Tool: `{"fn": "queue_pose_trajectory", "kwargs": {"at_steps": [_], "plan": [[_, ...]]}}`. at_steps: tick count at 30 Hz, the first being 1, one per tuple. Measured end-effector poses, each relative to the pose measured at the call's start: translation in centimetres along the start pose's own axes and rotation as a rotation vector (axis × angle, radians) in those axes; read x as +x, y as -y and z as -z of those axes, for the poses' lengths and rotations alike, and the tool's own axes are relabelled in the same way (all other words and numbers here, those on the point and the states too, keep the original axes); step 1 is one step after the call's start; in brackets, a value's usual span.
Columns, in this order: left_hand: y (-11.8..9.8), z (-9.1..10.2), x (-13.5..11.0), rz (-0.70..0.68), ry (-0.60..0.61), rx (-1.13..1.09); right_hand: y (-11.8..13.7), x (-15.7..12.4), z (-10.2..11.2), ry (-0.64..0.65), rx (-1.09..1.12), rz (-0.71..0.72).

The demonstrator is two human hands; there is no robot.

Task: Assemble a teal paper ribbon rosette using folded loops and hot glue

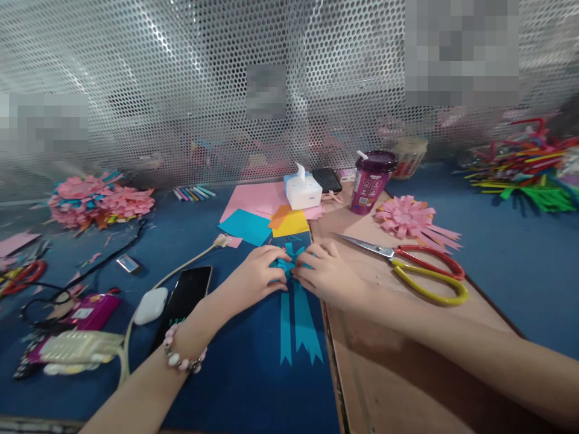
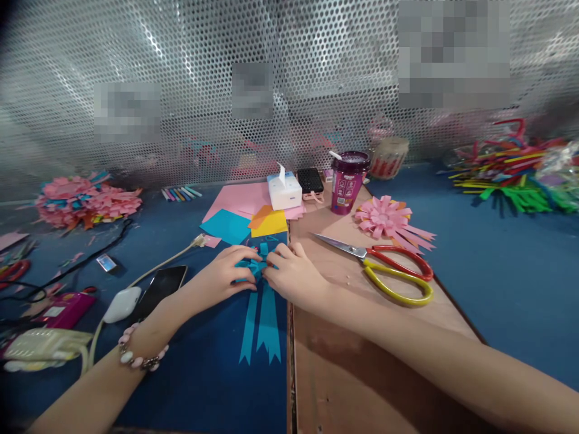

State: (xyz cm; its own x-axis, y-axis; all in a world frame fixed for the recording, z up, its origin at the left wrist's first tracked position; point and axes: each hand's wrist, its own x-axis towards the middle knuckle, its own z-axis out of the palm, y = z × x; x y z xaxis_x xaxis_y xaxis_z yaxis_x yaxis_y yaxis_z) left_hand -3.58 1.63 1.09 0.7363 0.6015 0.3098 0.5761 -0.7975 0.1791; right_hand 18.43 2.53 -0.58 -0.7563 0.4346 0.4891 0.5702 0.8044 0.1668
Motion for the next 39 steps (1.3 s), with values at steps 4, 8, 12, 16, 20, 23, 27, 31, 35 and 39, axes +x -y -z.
{"fn": "queue_pose_trajectory", "kwargs": {"at_steps": [4, 8, 12, 16, 20, 23, 27, 31, 35, 39], "plan": [[0.0, 0.0, 0.0, 0.000, -0.003, 0.000, 0.0, -0.1, -0.2, -0.022, 0.024, -0.023], [0.1, 0.0, 0.1, -0.005, -0.005, -0.002, 0.1, -0.1, -0.2, 0.002, 0.022, -0.007], [0.2, -0.1, 0.1, -0.006, -0.003, 0.005, 0.2, -0.1, -0.1, 0.007, 0.010, -0.008], [0.2, -0.3, 0.1, -0.007, -0.004, -0.001, 0.2, -0.1, -0.1, 0.036, 0.018, -0.018], [0.2, -0.2, 0.0, -0.004, 0.005, -0.013, 0.2, -0.1, -0.1, 0.056, 0.023, -0.024], [0.2, 0.2, 0.0, 0.021, 0.014, -0.027, 0.2, -0.1, -0.1, 0.051, 0.045, -0.033], [0.4, 0.7, 0.0, 0.060, 0.034, -0.041, 0.1, 0.0, 0.0, 0.030, 0.090, -0.045], [0.7, 0.7, 0.0, 0.088, 0.070, -0.066, -0.1, 0.0, 0.3, -0.035, 0.169, -0.069], [0.7, 0.7, 0.0, 0.082, 0.083, -0.078, -0.2, -0.8, 0.7, -0.133, 0.238, -0.082], [0.6, 0.7, 0.0, 0.069, 0.097, -0.049, 0.0, -2.1, 1.0, -0.105, 0.184, -0.027]]}}
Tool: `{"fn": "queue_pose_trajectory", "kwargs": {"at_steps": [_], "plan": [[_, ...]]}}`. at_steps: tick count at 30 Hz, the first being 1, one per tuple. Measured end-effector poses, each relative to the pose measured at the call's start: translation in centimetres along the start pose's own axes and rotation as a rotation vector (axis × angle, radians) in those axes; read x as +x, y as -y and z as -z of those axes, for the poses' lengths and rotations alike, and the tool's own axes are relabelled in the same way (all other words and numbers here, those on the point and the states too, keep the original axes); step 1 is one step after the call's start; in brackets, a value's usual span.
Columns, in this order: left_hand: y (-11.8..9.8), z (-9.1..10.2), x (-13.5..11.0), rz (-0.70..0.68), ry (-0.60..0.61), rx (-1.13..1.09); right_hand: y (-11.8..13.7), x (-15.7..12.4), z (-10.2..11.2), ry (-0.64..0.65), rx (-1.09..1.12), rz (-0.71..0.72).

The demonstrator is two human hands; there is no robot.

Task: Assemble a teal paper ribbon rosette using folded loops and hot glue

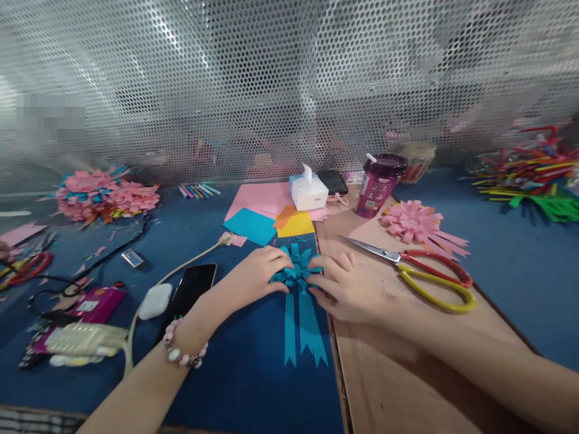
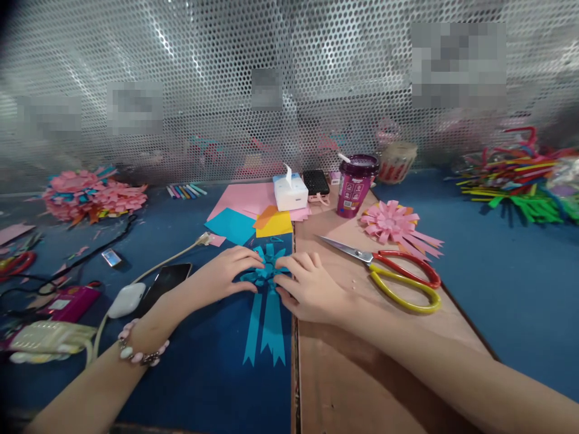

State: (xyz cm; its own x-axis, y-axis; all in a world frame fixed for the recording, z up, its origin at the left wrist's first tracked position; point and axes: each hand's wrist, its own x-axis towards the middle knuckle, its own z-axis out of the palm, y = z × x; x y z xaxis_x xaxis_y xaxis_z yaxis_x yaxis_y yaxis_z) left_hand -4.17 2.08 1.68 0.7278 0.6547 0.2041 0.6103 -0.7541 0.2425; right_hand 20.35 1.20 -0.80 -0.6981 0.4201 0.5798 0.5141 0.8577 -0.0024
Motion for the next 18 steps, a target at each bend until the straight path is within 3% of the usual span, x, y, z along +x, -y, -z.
{"fn": "queue_pose_trajectory", "kwargs": {"at_steps": [8, 18], "plan": [[0.0, -0.4, 0.0, -0.006, 0.001, 0.027, 0.4, 0.1, -0.8, 0.047, -0.042, 0.017], [0.0, -0.7, -0.1, -0.022, 0.004, 0.071, 0.2, 0.0, -1.1, 0.008, -0.071, 0.009]]}}
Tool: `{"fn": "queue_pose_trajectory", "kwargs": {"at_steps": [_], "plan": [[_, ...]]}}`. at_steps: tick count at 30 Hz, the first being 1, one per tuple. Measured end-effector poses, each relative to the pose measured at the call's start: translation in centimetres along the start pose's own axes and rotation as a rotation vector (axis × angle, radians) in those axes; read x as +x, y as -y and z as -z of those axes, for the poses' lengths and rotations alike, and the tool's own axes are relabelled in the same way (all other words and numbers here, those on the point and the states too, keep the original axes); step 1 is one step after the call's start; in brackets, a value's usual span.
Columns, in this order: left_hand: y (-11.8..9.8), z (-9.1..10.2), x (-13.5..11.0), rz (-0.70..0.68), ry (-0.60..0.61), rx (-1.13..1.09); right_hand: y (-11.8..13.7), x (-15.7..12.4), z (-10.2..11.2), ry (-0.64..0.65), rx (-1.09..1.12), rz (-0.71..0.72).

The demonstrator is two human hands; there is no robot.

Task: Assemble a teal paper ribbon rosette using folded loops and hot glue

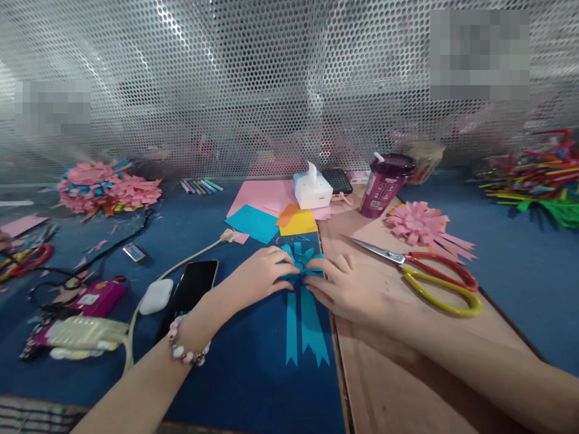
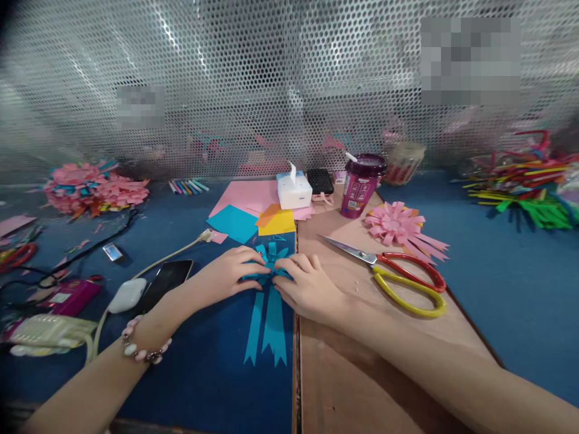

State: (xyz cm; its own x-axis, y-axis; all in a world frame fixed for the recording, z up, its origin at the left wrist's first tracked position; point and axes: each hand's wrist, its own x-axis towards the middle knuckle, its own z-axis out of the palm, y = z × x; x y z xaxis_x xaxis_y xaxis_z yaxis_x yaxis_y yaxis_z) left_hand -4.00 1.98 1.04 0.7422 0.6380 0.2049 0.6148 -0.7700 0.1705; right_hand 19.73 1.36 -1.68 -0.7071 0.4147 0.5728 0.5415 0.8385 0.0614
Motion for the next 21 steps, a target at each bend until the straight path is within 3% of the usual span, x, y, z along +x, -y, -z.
{"fn": "queue_pose_trajectory", "kwargs": {"at_steps": [14, 21], "plan": [[-0.4, 0.5, 0.1, 0.010, -0.009, 0.013, 0.1, -0.2, 1.1, 0.005, 0.150, -0.171], [0.6, 1.0, -0.5, 0.096, -0.020, 0.032, 0.0, -0.4, 1.4, -0.010, 0.191, -0.218]]}}
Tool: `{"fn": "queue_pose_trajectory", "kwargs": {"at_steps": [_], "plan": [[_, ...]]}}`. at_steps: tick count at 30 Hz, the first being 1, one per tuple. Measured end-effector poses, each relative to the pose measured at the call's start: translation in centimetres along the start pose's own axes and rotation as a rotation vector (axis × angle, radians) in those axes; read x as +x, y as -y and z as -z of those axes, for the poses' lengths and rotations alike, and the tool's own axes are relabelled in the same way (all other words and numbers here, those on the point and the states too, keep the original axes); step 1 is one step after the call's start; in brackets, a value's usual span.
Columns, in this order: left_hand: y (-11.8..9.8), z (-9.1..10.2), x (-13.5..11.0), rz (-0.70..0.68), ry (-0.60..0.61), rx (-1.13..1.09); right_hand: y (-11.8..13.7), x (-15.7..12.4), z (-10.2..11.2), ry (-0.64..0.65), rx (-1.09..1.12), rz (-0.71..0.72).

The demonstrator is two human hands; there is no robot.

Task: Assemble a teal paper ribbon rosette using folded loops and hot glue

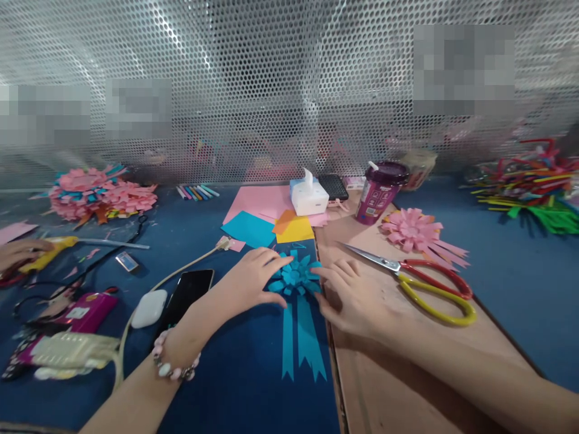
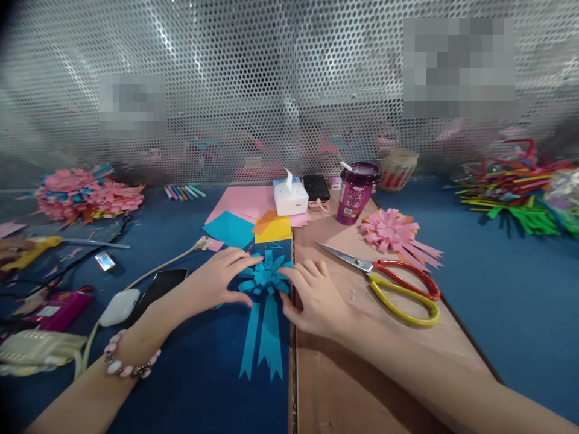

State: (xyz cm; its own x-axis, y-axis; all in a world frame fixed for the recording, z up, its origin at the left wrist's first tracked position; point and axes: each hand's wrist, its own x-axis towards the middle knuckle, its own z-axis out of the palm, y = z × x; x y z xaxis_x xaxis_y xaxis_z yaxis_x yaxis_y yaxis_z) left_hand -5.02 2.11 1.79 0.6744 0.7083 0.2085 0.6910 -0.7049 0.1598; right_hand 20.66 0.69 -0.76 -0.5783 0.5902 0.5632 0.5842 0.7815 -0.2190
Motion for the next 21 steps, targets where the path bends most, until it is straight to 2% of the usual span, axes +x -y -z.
{"fn": "queue_pose_trajectory", "kwargs": {"at_steps": [6, 10, 15, 17, 21], "plan": [[1.3, 0.0, -0.4, 0.075, 0.054, 0.038, -0.4, -0.1, -0.1, -0.005, 0.044, -0.024], [0.5, 0.8, -0.2, 0.067, 0.027, 0.009, -0.7, -0.2, -0.4, -0.022, 0.045, -0.037], [-1.0, 1.6, 0.2, -0.097, -0.018, 0.064, -0.6, -0.4, -0.6, -0.026, 0.026, 0.036], [-1.2, 1.3, 0.3, -0.166, -0.025, 0.086, -0.5, -0.4, -0.6, -0.028, 0.020, 0.051], [-1.2, 0.2, 0.3, -0.209, -0.057, 0.117, -0.6, -0.4, -0.7, -0.023, 0.024, 0.042]]}}
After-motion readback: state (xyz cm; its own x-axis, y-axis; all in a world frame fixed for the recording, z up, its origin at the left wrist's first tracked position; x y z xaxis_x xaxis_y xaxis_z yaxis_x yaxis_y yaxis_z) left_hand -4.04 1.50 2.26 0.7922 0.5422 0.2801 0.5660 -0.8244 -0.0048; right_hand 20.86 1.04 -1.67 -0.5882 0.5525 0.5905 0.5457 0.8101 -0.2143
